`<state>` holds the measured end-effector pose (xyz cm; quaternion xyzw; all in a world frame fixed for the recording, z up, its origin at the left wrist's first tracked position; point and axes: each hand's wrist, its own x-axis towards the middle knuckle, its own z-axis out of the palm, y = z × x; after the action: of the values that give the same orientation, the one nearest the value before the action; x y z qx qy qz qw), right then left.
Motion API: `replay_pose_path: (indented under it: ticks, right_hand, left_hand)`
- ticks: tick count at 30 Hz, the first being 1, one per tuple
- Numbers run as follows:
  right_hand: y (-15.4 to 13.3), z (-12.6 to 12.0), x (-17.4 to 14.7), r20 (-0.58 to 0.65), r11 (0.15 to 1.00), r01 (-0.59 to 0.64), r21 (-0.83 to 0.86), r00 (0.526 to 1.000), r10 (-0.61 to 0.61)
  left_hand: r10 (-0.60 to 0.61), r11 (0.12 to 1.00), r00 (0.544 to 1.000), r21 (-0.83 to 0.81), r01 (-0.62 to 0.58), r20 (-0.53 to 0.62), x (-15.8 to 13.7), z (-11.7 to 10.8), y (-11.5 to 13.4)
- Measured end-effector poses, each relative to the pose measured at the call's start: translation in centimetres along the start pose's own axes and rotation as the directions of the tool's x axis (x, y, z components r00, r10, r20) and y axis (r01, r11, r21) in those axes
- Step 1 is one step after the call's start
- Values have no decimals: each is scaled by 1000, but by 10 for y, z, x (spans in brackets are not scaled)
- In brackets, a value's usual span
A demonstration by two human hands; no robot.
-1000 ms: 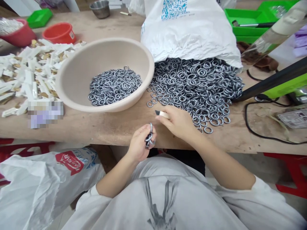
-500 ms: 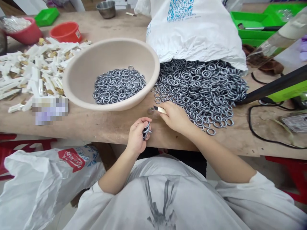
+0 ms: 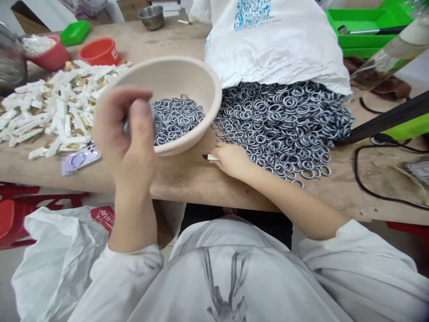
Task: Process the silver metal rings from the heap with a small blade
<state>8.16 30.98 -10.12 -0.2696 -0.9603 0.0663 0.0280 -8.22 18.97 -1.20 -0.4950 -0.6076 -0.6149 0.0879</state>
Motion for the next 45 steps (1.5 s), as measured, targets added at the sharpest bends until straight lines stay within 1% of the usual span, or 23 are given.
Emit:
replay_pose_path:
  ticks: [1,2,3,4,5,7,9,10,11,13,14,16,19,21,23,25,27,29,30,34,36,40,45]
  right_hand:
    - [4,-2,-7,-21,997,-5,83,1000,7]
    - [9,-3,-15,-52,979,-6,203,999,17]
    - [13,-5,-24,-92,936,6,352,995,28]
    - [17,-7,-35,-114,858,13,513,992,53]
    - [20,-8,-45,-119,743,16,669,989,86]
    - [22,-9,-65,-58,428,-1,904,990,126]
    - [18,-8,-81,4,130,-19,991,993,121]
    - [14,-6,-87,5,8,-6,1000,995,98]
    - [10,-2,-91,-10,-88,18,996,996,90]
    - [0,6,-94,-62,-202,88,975,990,129]
    - [-4,10,-95,-81,-229,121,966,981,176]
    - [-12,18,-95,-96,-249,164,954,959,266]
    - [-19,23,-98,-119,-183,203,962,915,386]
    - [-20,21,-102,-172,-32,210,977,870,461]
    - [-20,17,-107,-292,209,219,953,850,439]
    - [-19,13,-111,-421,468,242,850,845,329]
    - [-18,10,-111,-492,625,237,744,827,272]
    - [-16,8,-109,-500,660,212,721,818,283]
    - [-15,7,-108,-491,648,215,731,825,280]
    - [-10,2,-108,-456,580,260,772,862,220]
    - [-11,1,-110,-472,666,234,708,858,201]
    - [-16,3,-112,-509,887,141,440,853,117]
    - [-20,6,-110,-518,925,109,363,849,103]
  left_hand:
    - [74,971,977,210,-117,202,17,0,-13]
    - [6,918,919,363,-162,395,30,2,-25]
    - [-102,848,860,495,-187,499,37,4,-35]
    - [-142,799,863,571,-190,485,36,8,-40]
    - [-128,803,878,568,-182,461,29,12,-42]
    - [11,919,926,360,-157,377,-1,22,-32]
    - [91,990,923,70,-125,373,-43,32,-14]
    - [49,998,892,-53,-28,449,-64,37,-4]
    - [-15,982,833,-148,116,553,-82,43,5]
    - [-141,843,726,-303,444,673,-110,53,16]
    - [-195,762,692,-337,553,695,-119,58,19]
    - [-253,667,689,-393,633,679,-128,65,20]
    - [-345,660,769,-443,606,538,-131,71,17]
    - [-452,599,753,-463,653,478,-132,73,15]
    - [-557,464,661,-472,750,503,-132,75,17]
    - [-630,307,542,-463,832,557,-133,77,22]
    - [-641,173,430,-427,888,636,-133,77,27]
    - [-611,105,359,-377,920,706,-133,77,30]
    - [-591,102,347,-359,928,729,-133,76,31]
    - [-568,109,361,-367,924,740,-133,75,30]
    - [-605,57,337,-382,922,722,-132,75,31]
    - [-712,-58,242,-400,915,659,-130,75,38]
    - [-730,-124,194,-406,906,656,-129,77,42]
